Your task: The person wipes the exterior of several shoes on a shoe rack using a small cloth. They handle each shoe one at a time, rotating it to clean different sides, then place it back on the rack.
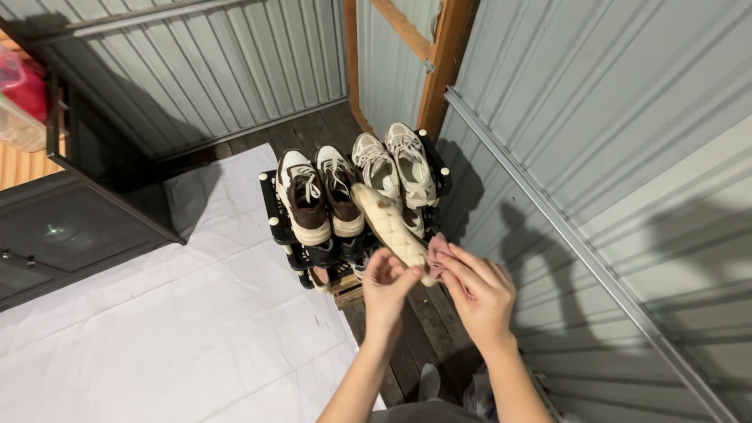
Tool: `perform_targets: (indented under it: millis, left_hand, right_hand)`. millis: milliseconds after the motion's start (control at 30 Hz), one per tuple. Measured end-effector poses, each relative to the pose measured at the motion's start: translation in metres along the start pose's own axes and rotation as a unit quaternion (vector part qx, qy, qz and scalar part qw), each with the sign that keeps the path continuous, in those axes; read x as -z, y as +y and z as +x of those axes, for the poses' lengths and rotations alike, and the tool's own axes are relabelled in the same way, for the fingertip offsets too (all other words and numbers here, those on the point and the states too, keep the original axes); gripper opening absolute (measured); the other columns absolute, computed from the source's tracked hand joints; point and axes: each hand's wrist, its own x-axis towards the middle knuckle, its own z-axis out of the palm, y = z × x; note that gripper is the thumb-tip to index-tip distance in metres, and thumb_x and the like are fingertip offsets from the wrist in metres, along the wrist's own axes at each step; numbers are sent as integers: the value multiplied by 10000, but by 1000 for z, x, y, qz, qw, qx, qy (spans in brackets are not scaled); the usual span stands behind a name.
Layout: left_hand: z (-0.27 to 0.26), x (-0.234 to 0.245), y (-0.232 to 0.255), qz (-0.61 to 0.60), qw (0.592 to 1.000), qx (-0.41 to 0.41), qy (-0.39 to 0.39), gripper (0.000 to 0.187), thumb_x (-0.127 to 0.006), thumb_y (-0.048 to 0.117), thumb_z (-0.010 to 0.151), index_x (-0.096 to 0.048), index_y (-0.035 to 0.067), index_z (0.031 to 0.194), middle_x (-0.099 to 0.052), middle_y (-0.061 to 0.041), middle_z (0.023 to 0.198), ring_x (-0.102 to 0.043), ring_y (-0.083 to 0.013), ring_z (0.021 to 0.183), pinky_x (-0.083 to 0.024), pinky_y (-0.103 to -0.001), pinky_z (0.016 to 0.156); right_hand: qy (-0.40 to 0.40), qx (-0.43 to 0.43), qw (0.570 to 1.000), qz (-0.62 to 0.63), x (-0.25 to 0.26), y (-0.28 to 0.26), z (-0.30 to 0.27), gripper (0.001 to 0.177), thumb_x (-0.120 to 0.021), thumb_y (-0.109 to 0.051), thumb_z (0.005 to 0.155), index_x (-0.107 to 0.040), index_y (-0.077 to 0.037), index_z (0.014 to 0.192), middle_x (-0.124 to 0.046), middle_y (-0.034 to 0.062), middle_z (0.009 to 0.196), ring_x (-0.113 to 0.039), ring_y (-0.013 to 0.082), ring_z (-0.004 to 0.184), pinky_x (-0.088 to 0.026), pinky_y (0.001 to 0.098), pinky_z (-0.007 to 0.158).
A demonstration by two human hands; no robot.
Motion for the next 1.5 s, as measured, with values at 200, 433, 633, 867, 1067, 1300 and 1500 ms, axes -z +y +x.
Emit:
perform_targets:
  millis: [200,433,633,867,1067,1300,1500]
  left_hand:
    - [28,37,-27,-21,1000,5,21,423,-918,142,765,-711,65,1126,-618,18,815,-687,-71,723,-606,-274,737]
    - [-1,10,2,-14,996,79,44,385,-842,229,855,-719,36,1165,-651,-13,848,-696,-119,769,-617,-315,774]
    - [-16,4,-20,-31,994,80,66,356,-812,261,898,-711,31,1150,-657,-5,865,-675,-114,796,-602,-307,776]
    - [-32,-21,31,-123,982,128,-62,295,-735,204,925,-696,9,1143,-773,-85,975,-739,-165,865,-611,-346,780]
    - [-21,-28,39,-216,948,234,-7,362,-706,285,969,-685,-57,1085,-760,-174,973,-767,-254,867,-645,-402,769]
    - [-17,-25,31,-213,925,315,-11,414,-793,311,907,-629,-43,1049,-739,-170,901,-773,-276,753,-670,-380,618]
    - [-16,-19,19,-263,898,349,-50,445,-721,410,955,-651,-23,1025,-739,-207,910,-772,-322,790,-680,-412,651]
  right_hand:
    - [37,-565,618,546,-12,39,-49,134,-616,-166,1008,-722,-96,963,-604,127,691,-527,224,549,-450,285,457]
    - [11,-547,546,634,-8,21,-54,238,-623,-317,1028,-699,-95,994,-577,115,711,-489,233,642,-429,352,636]
    - [52,-474,825,303,-29,-19,-59,473,-669,3,903,-670,-135,1356,-692,109,1137,-661,145,597,-598,263,457]
    - [129,-519,783,317,-37,16,-63,283,-592,-182,1020,-660,-46,1259,-624,166,782,-630,280,445,-521,327,305]
    - [158,-356,888,245,-15,-20,-33,314,-607,24,904,-700,-21,1201,-680,227,909,-701,357,718,-583,419,577]
    - [128,-150,971,137,-34,12,-49,368,-646,136,841,-760,6,1166,-723,229,1157,-700,366,1095,-564,445,957]
    - [60,-385,806,446,0,14,-12,278,-530,-89,1013,-711,-94,1223,-721,198,1190,-761,252,791,-646,318,544]
